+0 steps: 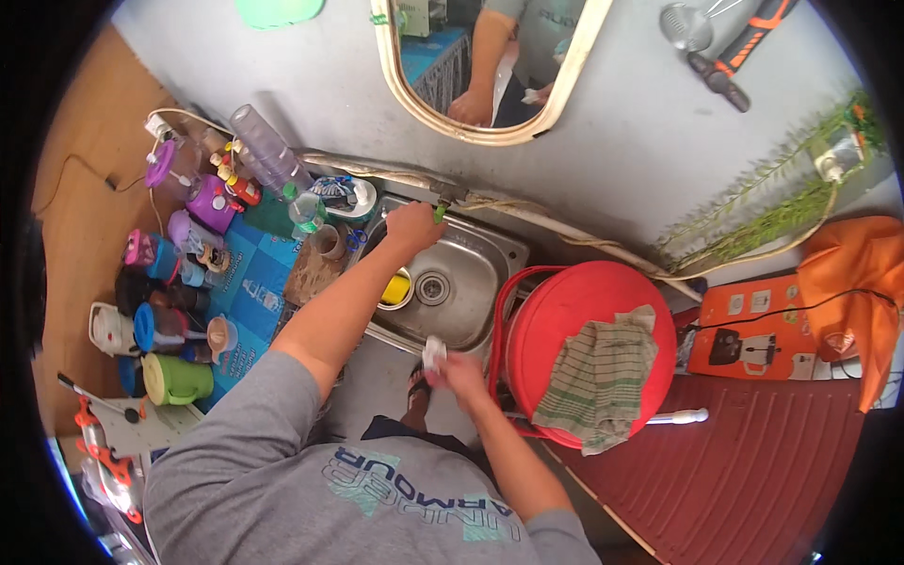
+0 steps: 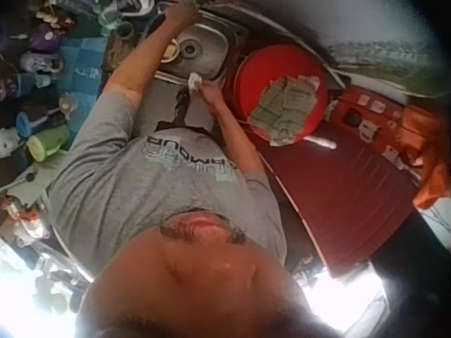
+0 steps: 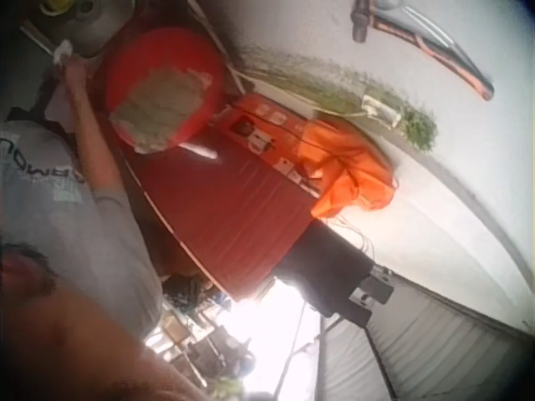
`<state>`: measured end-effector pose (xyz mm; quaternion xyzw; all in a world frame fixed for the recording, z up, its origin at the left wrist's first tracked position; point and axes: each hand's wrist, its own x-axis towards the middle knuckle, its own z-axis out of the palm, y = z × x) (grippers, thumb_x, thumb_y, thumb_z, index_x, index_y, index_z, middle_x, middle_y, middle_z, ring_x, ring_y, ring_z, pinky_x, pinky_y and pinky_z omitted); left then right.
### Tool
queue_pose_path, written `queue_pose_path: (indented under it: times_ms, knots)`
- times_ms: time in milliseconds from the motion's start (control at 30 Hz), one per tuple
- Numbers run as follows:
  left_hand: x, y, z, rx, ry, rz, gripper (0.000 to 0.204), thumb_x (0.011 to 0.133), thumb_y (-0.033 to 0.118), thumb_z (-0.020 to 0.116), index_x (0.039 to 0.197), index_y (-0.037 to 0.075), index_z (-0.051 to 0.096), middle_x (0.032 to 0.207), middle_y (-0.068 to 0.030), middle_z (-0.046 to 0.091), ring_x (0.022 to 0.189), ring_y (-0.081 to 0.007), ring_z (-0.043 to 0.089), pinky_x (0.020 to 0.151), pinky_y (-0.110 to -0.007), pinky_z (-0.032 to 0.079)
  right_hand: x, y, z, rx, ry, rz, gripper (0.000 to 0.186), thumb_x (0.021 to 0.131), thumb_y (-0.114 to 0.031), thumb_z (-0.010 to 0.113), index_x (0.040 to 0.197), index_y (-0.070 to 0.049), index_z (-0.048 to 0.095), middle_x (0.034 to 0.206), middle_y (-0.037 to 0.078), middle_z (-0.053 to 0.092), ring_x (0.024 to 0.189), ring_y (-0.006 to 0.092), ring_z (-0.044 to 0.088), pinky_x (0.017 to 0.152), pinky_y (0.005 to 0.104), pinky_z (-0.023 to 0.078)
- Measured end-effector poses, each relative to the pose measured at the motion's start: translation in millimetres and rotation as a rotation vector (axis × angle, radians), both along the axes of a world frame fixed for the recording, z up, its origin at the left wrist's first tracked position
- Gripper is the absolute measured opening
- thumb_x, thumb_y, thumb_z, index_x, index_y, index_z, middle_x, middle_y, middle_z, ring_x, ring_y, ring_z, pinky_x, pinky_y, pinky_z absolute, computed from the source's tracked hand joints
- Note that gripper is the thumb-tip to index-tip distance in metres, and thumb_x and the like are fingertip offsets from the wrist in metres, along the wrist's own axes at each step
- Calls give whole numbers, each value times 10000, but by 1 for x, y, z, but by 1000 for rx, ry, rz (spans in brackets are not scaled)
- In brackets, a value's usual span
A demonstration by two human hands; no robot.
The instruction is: Cleaning the glass panes and interior surfaces of a wooden food display cabinet using a rag.
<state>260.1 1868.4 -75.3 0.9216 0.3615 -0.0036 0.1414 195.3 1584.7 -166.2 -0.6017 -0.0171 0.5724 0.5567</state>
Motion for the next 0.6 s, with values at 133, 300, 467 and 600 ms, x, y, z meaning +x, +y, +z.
queue_pose_path:
  times_ms: [133,300,467,600]
  knots:
    - [10,13,-4,-28,3,-41,529,831,510,663,887,-10,746,958,-230,726,931,-381,713,808,-476,571,57,107,-94,26,287,-305,296,976,-116,574,1229,35,559,1092,169,662,995,325,678,887,470,572]
    - [6,34,-19,-574,20,211,640,815,561,626,875,-69,725,790,-217,728,761,-333,740,731,-409,586,100,214,-136,32,384,-493,261,964,-65,514,1205,35,523,1110,176,613,1006,338,682,896,467,579]
    - [4,45,-38,-638,-23,212,691,818,593,632,825,-94,704,651,-197,690,595,-300,709,637,-381,586,113,245,-142,347,572,-543,194,968,-43,502,1152,18,510,1137,167,601,1018,311,671,899,458,582]
    - [13,41,-60,-372,-8,82,585,833,527,644,752,-49,706,688,-220,696,640,-327,717,673,-419,594,122,238,-155,253,470,-586,208,976,-48,492,1172,21,511,1129,154,609,1001,303,669,903,454,579]
